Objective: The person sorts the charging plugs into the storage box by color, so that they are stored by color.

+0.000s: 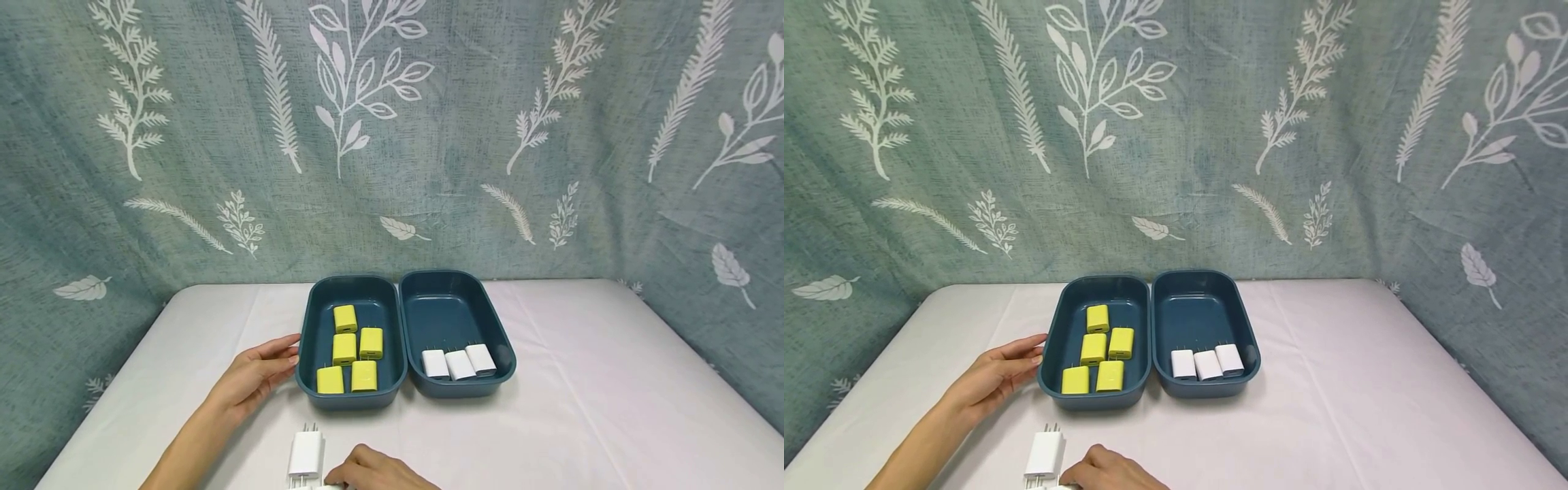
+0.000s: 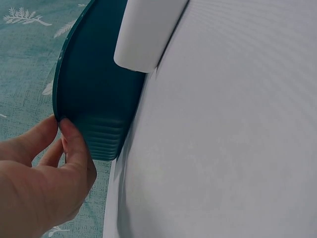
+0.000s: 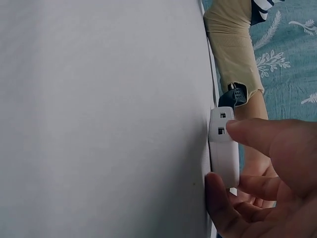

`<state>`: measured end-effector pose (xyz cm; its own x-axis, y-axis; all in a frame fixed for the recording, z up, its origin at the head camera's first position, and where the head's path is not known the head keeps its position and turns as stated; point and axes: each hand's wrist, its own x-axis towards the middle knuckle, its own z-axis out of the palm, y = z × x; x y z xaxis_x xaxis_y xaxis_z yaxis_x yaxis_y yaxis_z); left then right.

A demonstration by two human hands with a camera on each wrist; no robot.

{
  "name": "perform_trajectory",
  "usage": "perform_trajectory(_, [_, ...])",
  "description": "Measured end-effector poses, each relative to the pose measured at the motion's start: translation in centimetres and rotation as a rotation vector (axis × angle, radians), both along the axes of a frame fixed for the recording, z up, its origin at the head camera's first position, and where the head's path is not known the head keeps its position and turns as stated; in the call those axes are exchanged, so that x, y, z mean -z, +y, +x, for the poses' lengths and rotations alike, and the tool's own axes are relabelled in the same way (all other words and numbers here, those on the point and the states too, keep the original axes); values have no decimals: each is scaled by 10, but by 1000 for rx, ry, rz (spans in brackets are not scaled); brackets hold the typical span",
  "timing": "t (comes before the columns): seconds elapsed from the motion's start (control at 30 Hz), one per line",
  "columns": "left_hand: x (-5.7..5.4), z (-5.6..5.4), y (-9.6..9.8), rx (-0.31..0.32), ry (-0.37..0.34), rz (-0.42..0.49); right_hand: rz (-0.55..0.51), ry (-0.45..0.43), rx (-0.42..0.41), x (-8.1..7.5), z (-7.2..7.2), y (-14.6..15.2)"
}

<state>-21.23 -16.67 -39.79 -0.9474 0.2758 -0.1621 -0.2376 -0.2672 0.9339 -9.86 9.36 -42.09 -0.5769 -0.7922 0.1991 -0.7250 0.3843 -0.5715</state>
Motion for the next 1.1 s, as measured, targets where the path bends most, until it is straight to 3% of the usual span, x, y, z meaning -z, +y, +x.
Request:
perform_trajectory(0.2, [0,0,1,-1,1,5,10,-32,4,0,-2,0])
perform_trajectory(0.5, [2,-1,1,2,9,6,5,-189,10,3,-7,9])
perform_trajectory(0.6, [2,-1,1,-1,5,2,-24,-257,21,15,-14,17])
perform_trajectory(0.8, [1,0,1,-4,-3,2,-142,-307,-3,52,-31,39])
perform_trajectory(0.9, [1,0,1,-5,-3,4,-179,-326,-6,58,-35,49])
perform_trajectory(1.0, [1,0,1,-4,1,4,-238,-384,-4,52,-35,55])
perform_trajectory(1.1, [1,0,1,-4,4,4,-315,-437,-4,25,-27,57])
